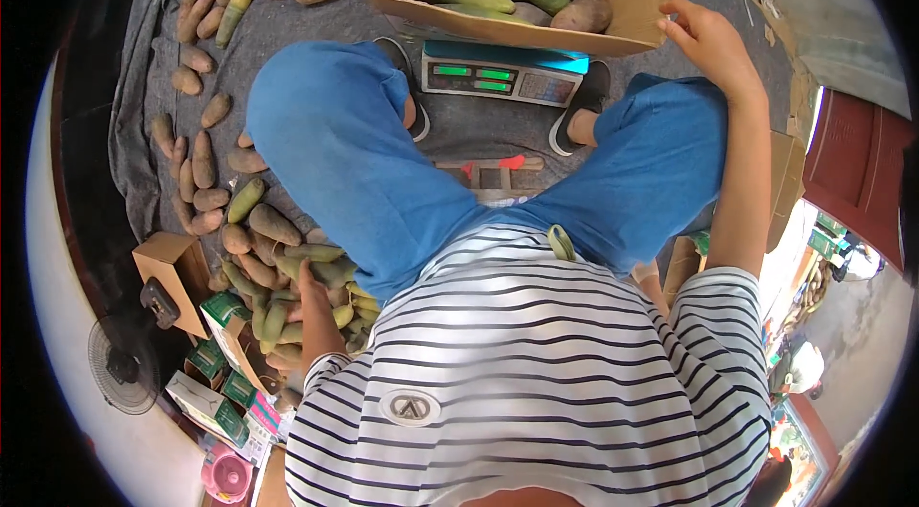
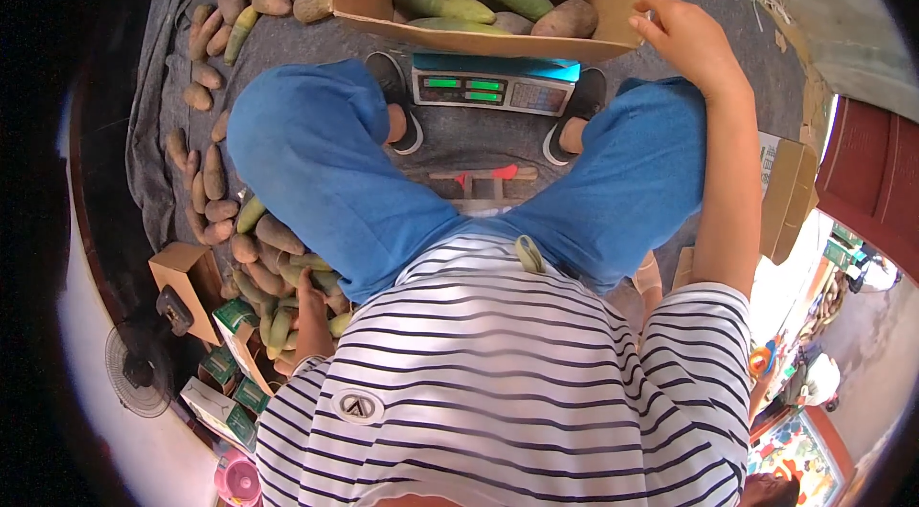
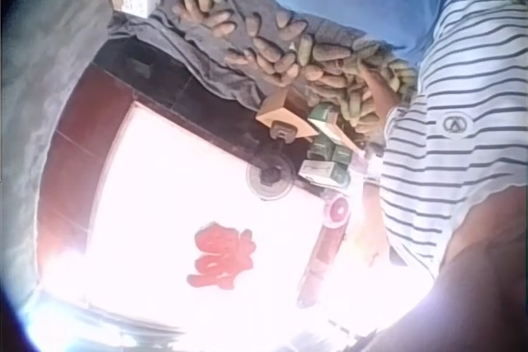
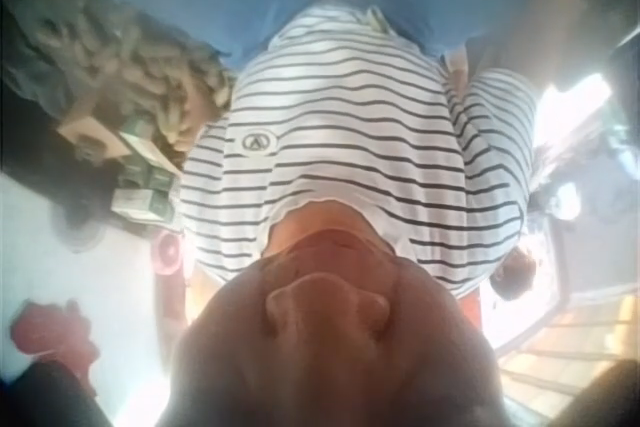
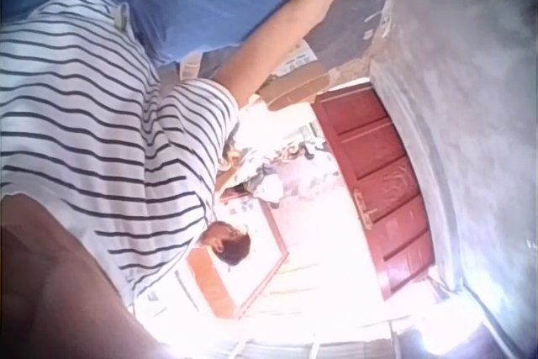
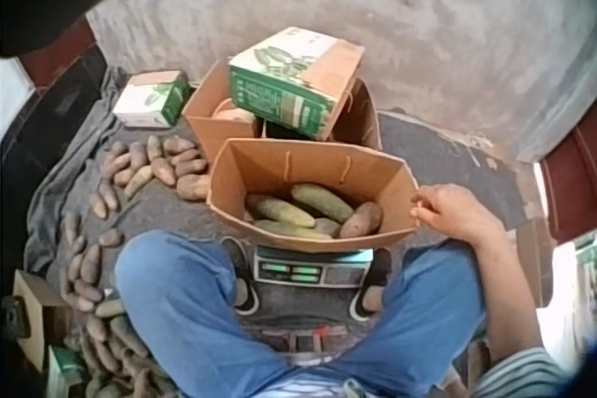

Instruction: The person sorts produce from a pile on the floor into individual cardboard boxes by hand, then weighs each box on a digital scale.

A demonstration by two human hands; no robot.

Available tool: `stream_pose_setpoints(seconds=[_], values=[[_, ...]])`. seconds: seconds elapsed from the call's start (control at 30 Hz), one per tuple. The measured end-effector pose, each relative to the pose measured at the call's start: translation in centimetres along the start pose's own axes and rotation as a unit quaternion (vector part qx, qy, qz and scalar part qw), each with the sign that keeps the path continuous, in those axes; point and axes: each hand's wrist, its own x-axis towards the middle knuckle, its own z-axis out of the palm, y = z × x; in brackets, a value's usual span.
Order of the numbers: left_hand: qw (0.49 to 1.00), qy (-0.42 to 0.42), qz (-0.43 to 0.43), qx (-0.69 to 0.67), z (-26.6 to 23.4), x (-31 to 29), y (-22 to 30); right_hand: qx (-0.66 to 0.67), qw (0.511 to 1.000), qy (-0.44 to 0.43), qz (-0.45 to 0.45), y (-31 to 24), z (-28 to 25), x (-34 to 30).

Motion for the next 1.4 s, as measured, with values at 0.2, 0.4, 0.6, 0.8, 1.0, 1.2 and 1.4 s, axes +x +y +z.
stream_pose_setpoints(seconds=[0.2,0.4,0.6,0.8,1.0,1.2,1.4], values=[[0.992,0.051,-0.079,-0.085,-3.3,2.8,0.0,-0.030,0.999,-0.024,0.001,-0.8,0.5,0.5],[0.973,-0.097,0.202,-0.059,2.1,-0.2,8.2,-0.023,0.999,-0.033,-0.011,-1.6,1.0,0.7],[0.885,-0.326,0.332,-0.016,15.8,-21.8,17.3,-0.046,0.998,-0.047,-0.012,-1.2,0.8,0.1],[0.805,-0.284,0.517,0.064,18.7,-36.8,17.7,-0.044,0.998,-0.051,-0.017,-1.5,0.6,-0.1],[0.432,-0.031,0.839,0.329,21.5,-41.1,18.0,-0.042,0.998,-0.048,-0.021,-1.7,0.6,-0.1],[0.374,-0.057,0.832,0.405,22.5,-42.4,19.0,-0.046,0.997,-0.058,-0.023,-2.3,0.6,-0.2],[0.363,-0.059,0.796,0.481,23.7,-43.0,19.8,-0.061,0.996,-0.049,-0.034,-2.4,0.8,-0.1]])
